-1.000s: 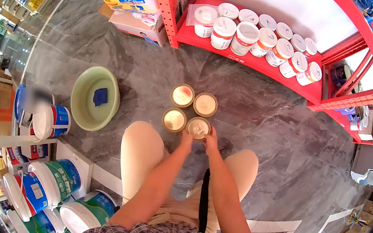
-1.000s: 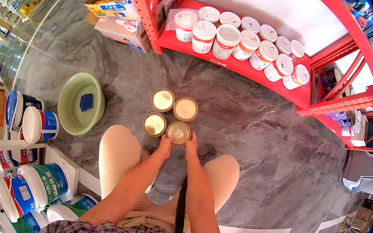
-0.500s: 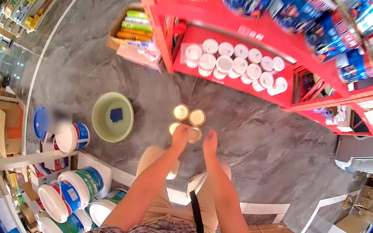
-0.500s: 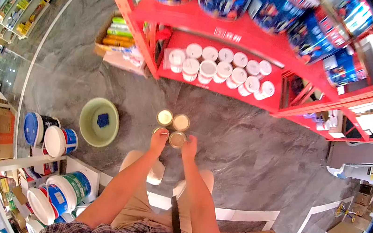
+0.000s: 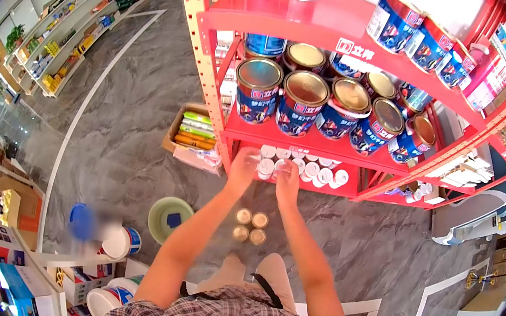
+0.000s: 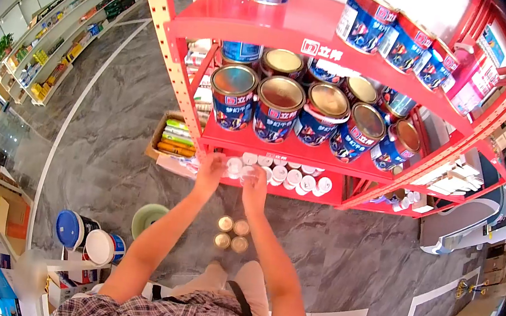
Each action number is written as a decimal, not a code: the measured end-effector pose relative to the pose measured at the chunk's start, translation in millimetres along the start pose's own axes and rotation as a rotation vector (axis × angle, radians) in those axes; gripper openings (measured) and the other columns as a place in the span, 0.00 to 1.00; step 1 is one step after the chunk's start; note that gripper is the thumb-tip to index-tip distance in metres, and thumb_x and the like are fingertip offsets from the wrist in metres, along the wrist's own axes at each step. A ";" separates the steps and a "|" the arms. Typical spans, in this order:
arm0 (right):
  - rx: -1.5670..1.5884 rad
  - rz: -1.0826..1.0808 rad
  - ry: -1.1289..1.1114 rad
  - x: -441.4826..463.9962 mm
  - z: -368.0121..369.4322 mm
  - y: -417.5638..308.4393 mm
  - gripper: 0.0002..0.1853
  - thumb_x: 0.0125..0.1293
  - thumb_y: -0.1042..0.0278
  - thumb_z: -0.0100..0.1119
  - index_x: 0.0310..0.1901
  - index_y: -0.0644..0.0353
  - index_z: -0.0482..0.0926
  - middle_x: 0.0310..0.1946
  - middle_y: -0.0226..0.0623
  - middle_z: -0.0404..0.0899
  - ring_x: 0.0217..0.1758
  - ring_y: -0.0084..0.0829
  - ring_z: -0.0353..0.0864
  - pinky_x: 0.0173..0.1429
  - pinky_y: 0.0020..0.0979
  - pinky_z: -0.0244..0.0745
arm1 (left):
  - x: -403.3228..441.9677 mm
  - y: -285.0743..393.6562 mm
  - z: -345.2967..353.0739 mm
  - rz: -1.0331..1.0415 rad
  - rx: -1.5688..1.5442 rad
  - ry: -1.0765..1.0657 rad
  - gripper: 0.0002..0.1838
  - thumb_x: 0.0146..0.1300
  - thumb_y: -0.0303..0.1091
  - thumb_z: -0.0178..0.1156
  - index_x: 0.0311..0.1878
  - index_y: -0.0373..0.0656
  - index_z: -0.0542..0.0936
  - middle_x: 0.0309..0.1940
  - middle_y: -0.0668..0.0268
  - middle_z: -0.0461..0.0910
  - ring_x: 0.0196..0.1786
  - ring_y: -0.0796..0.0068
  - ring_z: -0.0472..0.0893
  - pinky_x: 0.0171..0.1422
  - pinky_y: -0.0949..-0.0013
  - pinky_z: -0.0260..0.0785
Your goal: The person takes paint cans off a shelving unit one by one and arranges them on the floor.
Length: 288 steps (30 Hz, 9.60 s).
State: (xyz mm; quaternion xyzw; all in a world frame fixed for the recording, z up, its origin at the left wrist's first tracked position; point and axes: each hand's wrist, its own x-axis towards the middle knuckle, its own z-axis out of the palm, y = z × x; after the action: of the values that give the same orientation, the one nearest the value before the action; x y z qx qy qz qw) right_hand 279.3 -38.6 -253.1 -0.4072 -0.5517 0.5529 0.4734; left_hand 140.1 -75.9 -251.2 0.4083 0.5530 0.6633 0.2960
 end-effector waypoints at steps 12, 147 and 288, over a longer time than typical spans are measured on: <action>-0.046 -0.712 -0.275 178.0 -13.3 -266.4 0.11 0.66 0.79 0.49 0.50 0.63 0.69 0.42 0.32 0.73 0.45 0.23 0.75 0.52 0.25 0.72 | 193.3 251.2 70.8 0.812 0.471 0.203 0.22 0.50 0.15 0.52 0.52 0.37 0.71 0.46 0.52 0.72 0.49 0.55 0.74 0.54 0.60 0.68; -0.559 0.651 -0.304 -81.5 -259.4 748.5 0.33 0.54 0.86 0.51 0.64 0.59 0.60 0.58 0.45 0.68 0.61 0.38 0.68 0.62 0.32 0.63 | -299.3 -697.3 170.9 -1.157 -0.366 0.321 0.36 0.57 0.25 0.52 0.68 0.44 0.50 0.63 0.53 0.57 0.63 0.57 0.62 0.61 0.57 0.62; -0.672 -0.499 0.402 452.9 101.4 -364.1 0.42 0.37 0.49 0.76 0.50 0.61 0.63 0.49 0.50 0.67 0.53 0.46 0.71 0.55 0.40 0.71 | 510.3 319.1 51.7 0.545 0.940 0.334 0.24 0.44 0.48 0.71 0.32 0.37 0.75 0.30 0.49 0.80 0.40 0.51 0.78 0.45 0.55 0.70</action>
State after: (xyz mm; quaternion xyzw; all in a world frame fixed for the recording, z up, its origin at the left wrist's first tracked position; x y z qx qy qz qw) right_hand 108.0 358.4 148.0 -0.4920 -0.6789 0.1226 0.5311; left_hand -46.9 312.3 172.1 0.5136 0.7028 0.4538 -0.1907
